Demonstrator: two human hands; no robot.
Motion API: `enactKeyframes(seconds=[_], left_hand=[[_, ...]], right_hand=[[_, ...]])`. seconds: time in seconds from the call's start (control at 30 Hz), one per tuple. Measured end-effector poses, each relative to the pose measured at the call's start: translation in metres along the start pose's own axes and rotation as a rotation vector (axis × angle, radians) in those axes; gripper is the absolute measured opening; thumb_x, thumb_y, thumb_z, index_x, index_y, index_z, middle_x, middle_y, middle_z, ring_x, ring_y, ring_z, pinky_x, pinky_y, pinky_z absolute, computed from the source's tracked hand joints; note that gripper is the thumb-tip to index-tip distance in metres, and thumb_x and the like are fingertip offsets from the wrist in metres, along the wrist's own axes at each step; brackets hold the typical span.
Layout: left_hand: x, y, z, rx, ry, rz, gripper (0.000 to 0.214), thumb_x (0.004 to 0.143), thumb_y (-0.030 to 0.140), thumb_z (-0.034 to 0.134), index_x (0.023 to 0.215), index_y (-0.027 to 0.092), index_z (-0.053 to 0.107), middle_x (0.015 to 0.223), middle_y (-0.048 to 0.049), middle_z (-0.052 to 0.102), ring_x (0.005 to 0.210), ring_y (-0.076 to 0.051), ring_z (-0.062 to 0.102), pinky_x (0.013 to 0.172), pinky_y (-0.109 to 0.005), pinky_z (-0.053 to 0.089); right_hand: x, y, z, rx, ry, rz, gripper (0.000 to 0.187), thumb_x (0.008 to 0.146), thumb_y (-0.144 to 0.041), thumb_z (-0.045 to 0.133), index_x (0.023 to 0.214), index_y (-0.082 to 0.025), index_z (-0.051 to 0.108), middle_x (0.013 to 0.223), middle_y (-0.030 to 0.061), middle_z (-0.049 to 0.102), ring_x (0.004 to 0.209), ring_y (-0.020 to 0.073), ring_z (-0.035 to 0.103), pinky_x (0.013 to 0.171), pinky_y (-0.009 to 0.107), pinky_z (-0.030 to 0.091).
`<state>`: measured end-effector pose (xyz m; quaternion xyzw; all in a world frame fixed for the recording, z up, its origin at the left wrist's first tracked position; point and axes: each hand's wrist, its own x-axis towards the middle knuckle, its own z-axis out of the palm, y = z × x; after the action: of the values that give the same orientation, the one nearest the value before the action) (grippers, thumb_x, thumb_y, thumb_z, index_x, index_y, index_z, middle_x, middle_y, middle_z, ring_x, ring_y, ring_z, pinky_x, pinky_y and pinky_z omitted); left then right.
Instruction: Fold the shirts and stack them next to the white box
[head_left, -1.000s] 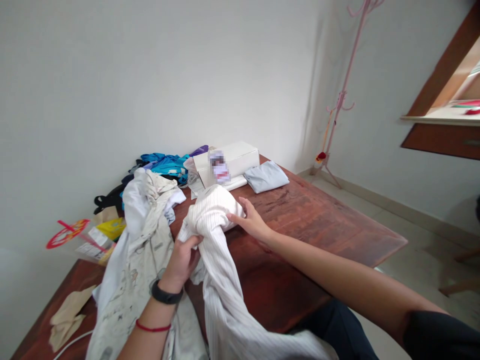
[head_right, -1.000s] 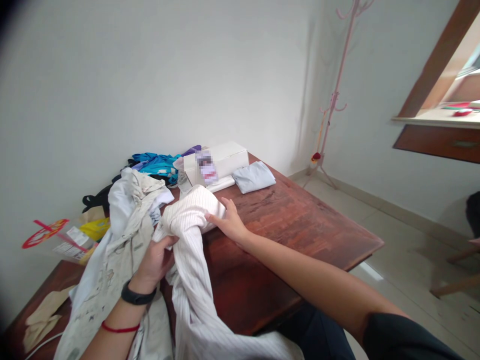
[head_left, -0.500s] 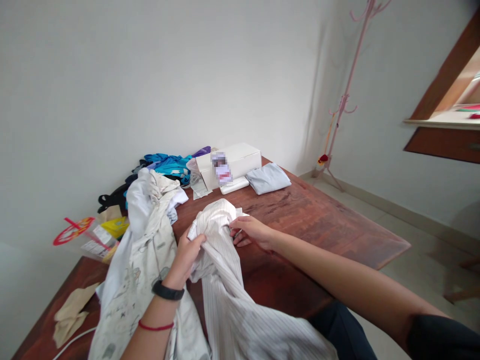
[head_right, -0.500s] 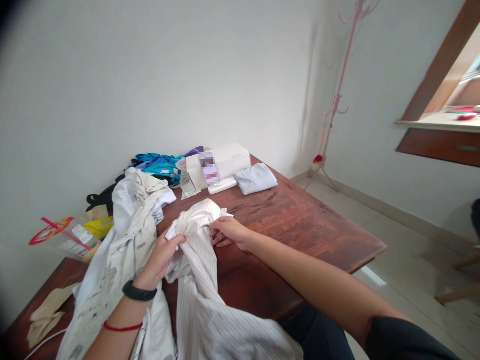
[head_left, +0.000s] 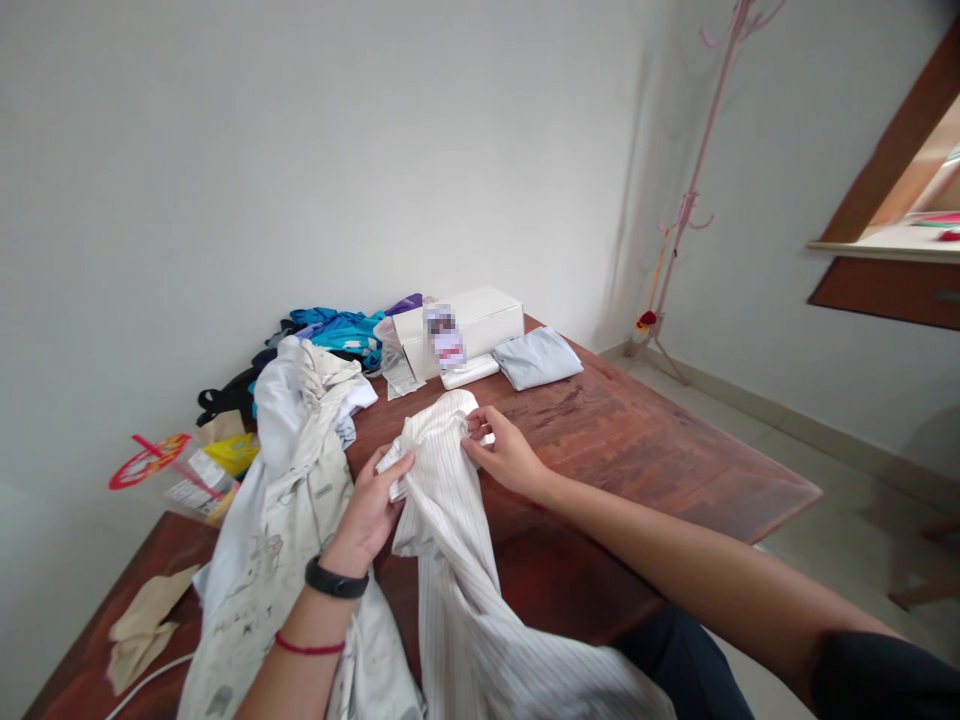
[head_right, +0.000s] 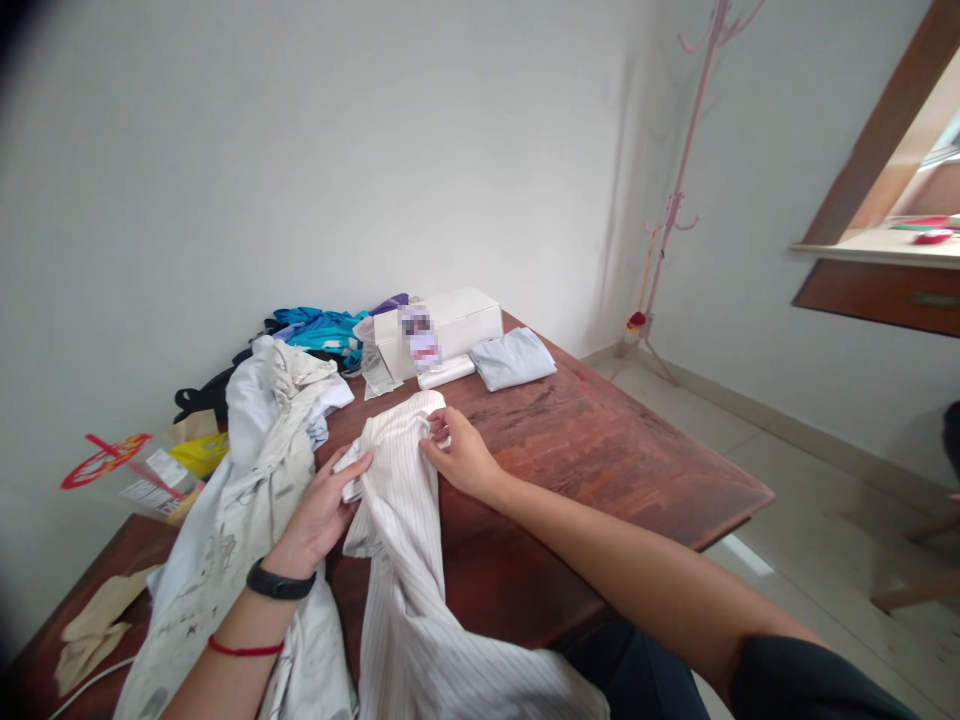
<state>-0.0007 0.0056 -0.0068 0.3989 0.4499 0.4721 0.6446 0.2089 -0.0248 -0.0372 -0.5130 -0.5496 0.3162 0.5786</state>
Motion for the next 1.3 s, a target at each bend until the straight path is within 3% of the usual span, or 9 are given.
enactKeyframes(seconds=[0.07, 0.2, 0.3, 0.47, 0.67, 0.83, 0.97, 1.17, 1.3], left_hand=[[-0.002, 0.0, 0.001, -0.014, -0.013, 0.023, 0.041, 0.063, 0.025, 0.089, 0.098, 0.019, 0.068, 0.095, -0.0001, 0.075, 0.076, -0.014, 0.07, 0.069, -0.022, 0.056], [-0.002, 0.002, 0.001, -0.031, 0.017, 0.094, 0.042, 0.071, 0.03, 0.083, 0.11, 0.023, 0.068, 0.108, -0.0008, 0.074, 0.087, -0.014, 0.071, 0.07, -0.02, 0.055], [-0.001, 0.005, -0.001, -0.066, -0.037, 0.147, 0.05, 0.074, 0.034, 0.08, 0.121, 0.024, 0.067, 0.121, -0.0041, 0.071, 0.101, -0.02, 0.07, 0.078, -0.026, 0.057], [-0.011, 0.009, -0.002, -0.035, -0.255, 0.088, 0.052, 0.075, 0.039, 0.078, 0.124, 0.025, 0.067, 0.121, -0.0088, 0.072, 0.105, -0.03, 0.07, 0.084, -0.038, 0.058], [-0.021, -0.003, 0.007, 0.184, -0.509, -0.038, 0.045, 0.07, 0.026, 0.082, 0.113, 0.017, 0.07, 0.106, -0.0111, 0.076, 0.096, -0.031, 0.072, 0.084, -0.039, 0.055], [-0.016, -0.015, 0.016, 0.42, -0.303, 0.279, 0.043, 0.061, 0.016, 0.084, 0.1, 0.018, 0.066, 0.098, -0.0075, 0.076, 0.092, -0.027, 0.071, 0.085, -0.035, 0.053], [-0.019, -0.018, 0.019, 0.538, -0.138, 0.407, 0.051, 0.056, 0.01, 0.081, 0.1, 0.022, 0.058, 0.099, -0.0059, 0.073, 0.092, -0.027, 0.07, 0.082, -0.033, 0.054], [-0.031, -0.017, 0.024, 0.277, -0.488, 0.36, 0.079, 0.065, 0.015, 0.079, 0.134, 0.023, 0.041, 0.14, -0.0144, 0.055, 0.132, -0.03, 0.053, 0.108, -0.04, 0.044], [-0.034, -0.014, 0.024, 0.347, -0.449, 0.387, 0.096, 0.055, 0.016, 0.09, 0.139, 0.021, 0.042, 0.139, -0.0144, 0.057, 0.134, -0.034, 0.051, 0.112, -0.041, 0.041]], right_hand=[[0.003, -0.001, -0.005, -0.106, -0.011, -0.038, 0.019, 0.083, -0.037, 0.067, 0.081, -0.02, 0.06, 0.077, 0.001, 0.064, 0.073, 0.015, 0.06, 0.064, 0.024, 0.048], [0.005, -0.006, -0.009, 0.005, -0.293, 0.208, 0.05, 0.087, -0.06, 0.061, 0.058, -0.02, 0.052, 0.05, -0.0014, 0.055, 0.047, 0.0121, 0.053, 0.051, 0.024, 0.045], [0.002, -0.011, -0.006, 0.282, -0.395, 0.407, 0.052, 0.08, -0.07, 0.064, 0.072, -0.018, 0.061, 0.065, 0.002, 0.066, 0.06, 0.0167, 0.063, 0.054, 0.027, 0.052], [-0.008, -0.02, -0.005, 0.659, -0.509, 0.465, 0.054, 0.084, -0.068, 0.064, 0.107, -0.02, 0.068, 0.111, 0.0082, 0.072, 0.107, 0.0253, 0.067, 0.084, 0.038, 0.057], [-0.016, -0.02, -0.005, 0.803, -0.624, 0.418, 0.055, 0.074, -0.054, 0.081, 0.112, -0.016, 0.069, 0.108, 0.0098, 0.074, 0.104, 0.0245, 0.069, 0.1, 0.038, 0.049], [-0.019, -0.02, 0.004, 0.673, -0.426, 0.347, 0.053, 0.065, -0.032, 0.088, 0.112, -0.017, 0.068, 0.107, 0.0072, 0.073, 0.097, 0.0229, 0.068, 0.092, 0.036, 0.052], [-0.016, -0.015, 0.008, 0.514, -0.258, 0.258, 0.05, 0.064, -0.026, 0.083, 0.111, -0.018, 0.067, 0.103, 0.0042, 0.073, 0.094, 0.0232, 0.067, 0.088, 0.036, 0.052], [-0.011, -0.011, 0.005, 0.157, -0.101, -0.079, 0.05, 0.072, -0.02, 0.071, 0.121, -0.02, 0.062, 0.116, 0.005, 0.068, 0.107, 0.0245, 0.063, 0.099, 0.038, 0.047], [-0.021, -0.016, 0.006, -0.09, -0.187, -0.247, 0.051, 0.074, -0.022, 0.072, 0.124, -0.02, 0.06, 0.12, 0.0095, 0.062, 0.111, 0.0278, 0.06, 0.1, 0.04, 0.045]])
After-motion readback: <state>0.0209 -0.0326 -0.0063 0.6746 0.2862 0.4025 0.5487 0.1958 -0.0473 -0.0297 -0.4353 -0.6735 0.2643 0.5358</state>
